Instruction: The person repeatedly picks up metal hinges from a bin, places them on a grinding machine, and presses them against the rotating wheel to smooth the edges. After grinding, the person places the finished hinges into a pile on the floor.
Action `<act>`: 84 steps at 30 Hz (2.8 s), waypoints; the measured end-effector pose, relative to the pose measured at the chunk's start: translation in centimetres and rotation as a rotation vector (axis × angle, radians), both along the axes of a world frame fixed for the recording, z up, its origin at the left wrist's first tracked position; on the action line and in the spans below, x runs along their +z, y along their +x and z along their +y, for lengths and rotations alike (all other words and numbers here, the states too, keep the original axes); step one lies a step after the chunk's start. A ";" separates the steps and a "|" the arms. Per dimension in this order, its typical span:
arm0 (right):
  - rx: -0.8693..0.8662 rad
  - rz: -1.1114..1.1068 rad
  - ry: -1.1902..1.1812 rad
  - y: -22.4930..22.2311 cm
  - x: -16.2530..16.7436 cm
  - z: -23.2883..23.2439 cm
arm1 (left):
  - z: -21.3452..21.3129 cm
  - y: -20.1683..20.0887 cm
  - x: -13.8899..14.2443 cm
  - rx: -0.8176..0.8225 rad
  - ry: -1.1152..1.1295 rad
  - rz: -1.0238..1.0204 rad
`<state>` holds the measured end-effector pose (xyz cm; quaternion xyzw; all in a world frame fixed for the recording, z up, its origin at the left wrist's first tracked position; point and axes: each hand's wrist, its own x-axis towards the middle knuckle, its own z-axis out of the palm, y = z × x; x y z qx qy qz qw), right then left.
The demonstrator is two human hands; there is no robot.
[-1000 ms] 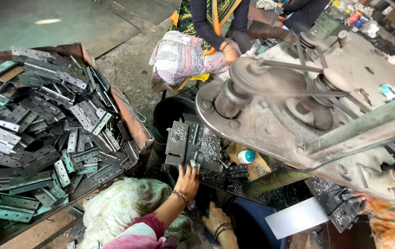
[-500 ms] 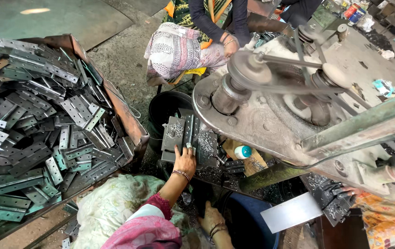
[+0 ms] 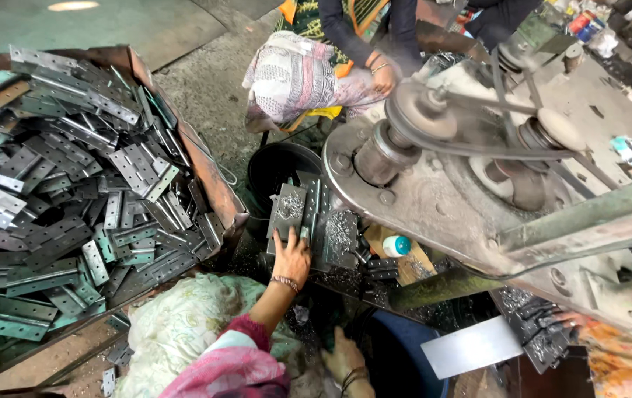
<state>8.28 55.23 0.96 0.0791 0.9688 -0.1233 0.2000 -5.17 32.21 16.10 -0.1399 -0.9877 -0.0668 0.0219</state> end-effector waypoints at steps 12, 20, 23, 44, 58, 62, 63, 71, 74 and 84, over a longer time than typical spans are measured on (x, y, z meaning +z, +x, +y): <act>-0.165 -0.152 -0.016 0.5 -2.8 -2.5 | -0.7 -2.4 -0.2 -0.056 -0.075 -0.039; -0.038 -0.073 0.031 -1.0 0.8 -0.7 | -0.6 -4.9 0.9 0.001 -0.061 -0.029; -0.059 -0.047 -0.010 -0.2 -1.9 -2.0 | -0.9 -5.1 1.0 -0.011 -0.105 -0.063; -0.114 -0.087 -0.007 -0.4 -3.2 -4.1 | -1.9 -5.2 1.6 -0.022 -0.153 -0.093; -0.008 -0.062 -0.009 -0.3 4.1 -2.6 | -2.5 2.9 -0.7 -0.186 -0.109 0.073; 0.010 -0.057 0.035 0.3 5.3 -3.4 | -3.0 5.7 -2.3 -0.266 -0.169 0.113; 0.010 -0.066 0.052 0.4 5.5 -3.6 | -3.1 5.9 -2.6 -0.259 -0.177 0.179; -0.029 -0.132 0.076 0.1 4.3 -3.5 | -4.4 5.7 -3.1 -0.316 -0.094 0.291; 0.007 -0.050 0.039 -0.2 3.9 -3.1 | -4.9 5.9 -2.0 -0.287 0.031 0.437; -0.418 0.497 -0.754 -7.1 6.2 -4.3 | -4.0 3.4 -0.7 0.172 1.114 0.197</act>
